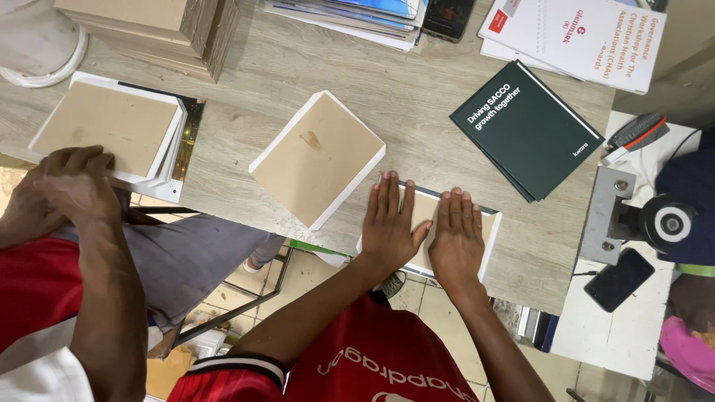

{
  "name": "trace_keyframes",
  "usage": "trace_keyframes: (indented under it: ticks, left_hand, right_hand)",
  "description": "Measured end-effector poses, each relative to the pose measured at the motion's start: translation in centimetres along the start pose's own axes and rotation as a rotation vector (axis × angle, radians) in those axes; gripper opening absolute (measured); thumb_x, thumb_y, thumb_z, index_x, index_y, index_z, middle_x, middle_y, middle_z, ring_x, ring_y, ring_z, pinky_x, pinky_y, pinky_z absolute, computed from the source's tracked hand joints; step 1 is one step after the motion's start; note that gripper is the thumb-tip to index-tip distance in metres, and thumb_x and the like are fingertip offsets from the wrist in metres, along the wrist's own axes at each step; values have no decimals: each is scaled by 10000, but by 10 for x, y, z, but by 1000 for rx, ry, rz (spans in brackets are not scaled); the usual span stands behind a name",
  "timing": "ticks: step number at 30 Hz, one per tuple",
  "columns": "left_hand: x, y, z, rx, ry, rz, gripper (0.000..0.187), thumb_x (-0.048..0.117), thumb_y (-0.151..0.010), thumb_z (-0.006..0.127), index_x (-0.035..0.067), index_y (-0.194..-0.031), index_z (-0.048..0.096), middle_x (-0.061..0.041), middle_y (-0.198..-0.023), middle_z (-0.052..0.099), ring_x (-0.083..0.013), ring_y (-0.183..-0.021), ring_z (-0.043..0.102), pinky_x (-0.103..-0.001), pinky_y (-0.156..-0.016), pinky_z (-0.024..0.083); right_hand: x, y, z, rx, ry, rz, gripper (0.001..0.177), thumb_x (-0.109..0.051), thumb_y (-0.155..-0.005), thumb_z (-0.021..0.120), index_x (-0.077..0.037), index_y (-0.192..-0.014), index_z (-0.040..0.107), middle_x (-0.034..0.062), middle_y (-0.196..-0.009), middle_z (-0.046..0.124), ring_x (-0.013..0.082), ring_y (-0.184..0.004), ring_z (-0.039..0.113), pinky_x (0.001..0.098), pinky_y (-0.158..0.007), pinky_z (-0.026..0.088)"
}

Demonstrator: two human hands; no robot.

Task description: The person aligns beige book covers onto dark book blocks, presses the edges, and stacks the finished units. A coworker applies glue to separate covers using a brush. The person handles the covers and blocks by hand without visible tools.

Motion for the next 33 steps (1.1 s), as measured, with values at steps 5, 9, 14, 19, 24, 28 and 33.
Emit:
trace_keyframes:
  ticks: [5,9,14,19,24,28,33]
  left_hand:
    - [0,0,0,-58,-28,-11,824,614,-1022,313,10,-1582,319,-369,-1572,326,-496,-1543,231,-579,-1280,98]
    - [-1,-5,2,-84,-47,-12,813,613,-1033,279,3,-1568,336,-398,-1553,327,-516,-1538,226,-592,-1280,77]
    - [1,3,1,-115,-40,-6,785,596,-1047,274,17,-1571,347,-405,-1550,328,-522,-1538,223,-586,-1276,71]
    - [3,1,0,-98,-53,12,731,582,-1051,285,106,-1605,322,-400,-1559,313,-535,-1534,204,-605,-1266,49]
    - [5,3,7,-28,-73,24,669,557,-1057,327,147,-1584,356,-411,-1506,373,-550,-1516,247,-623,-1247,79]
    - [0,-1,7,30,-64,61,639,556,-1042,375,123,-1505,456,-383,-1442,448,-548,-1496,288,-637,-1226,127]
    - [4,5,6,199,-1,60,597,522,-991,490,72,-1380,543,-354,-1480,444,-515,-1479,339,-624,-1215,208]
  right_hand:
    - [30,4,-13,89,13,-45,489,-158,-948,579,-57,-1423,635,166,-1444,630,312,-1399,547,423,-1230,339]
    - [44,9,-9,71,42,3,503,-208,-1039,518,3,-1494,558,212,-1563,520,335,-1489,440,440,-1268,253]
    - [60,29,2,67,28,34,398,-207,-1021,566,-41,-1371,655,160,-1410,638,298,-1378,563,408,-1227,355]
    - [50,8,-23,111,-60,35,438,-193,-1015,588,-16,-1412,644,193,-1458,621,333,-1420,526,431,-1240,311]
    - [45,22,0,19,95,30,431,-222,-1001,549,-59,-1385,657,158,-1454,628,300,-1423,535,416,-1256,301]
    - [10,-13,-27,-16,-31,-19,444,-209,-979,544,-105,-1399,646,105,-1490,603,332,-1483,448,469,-1266,255]
    - [-6,-10,-18,-106,-77,-46,587,-99,-933,550,-125,-1519,532,64,-1602,490,346,-1541,324,472,-1287,167]
Point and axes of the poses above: each hand's wrist, its own y-axis away from the middle knuckle, its own z-axis out of the palm, x = y × z, the point moved 4 cm from there along -y, towards the middle knuckle
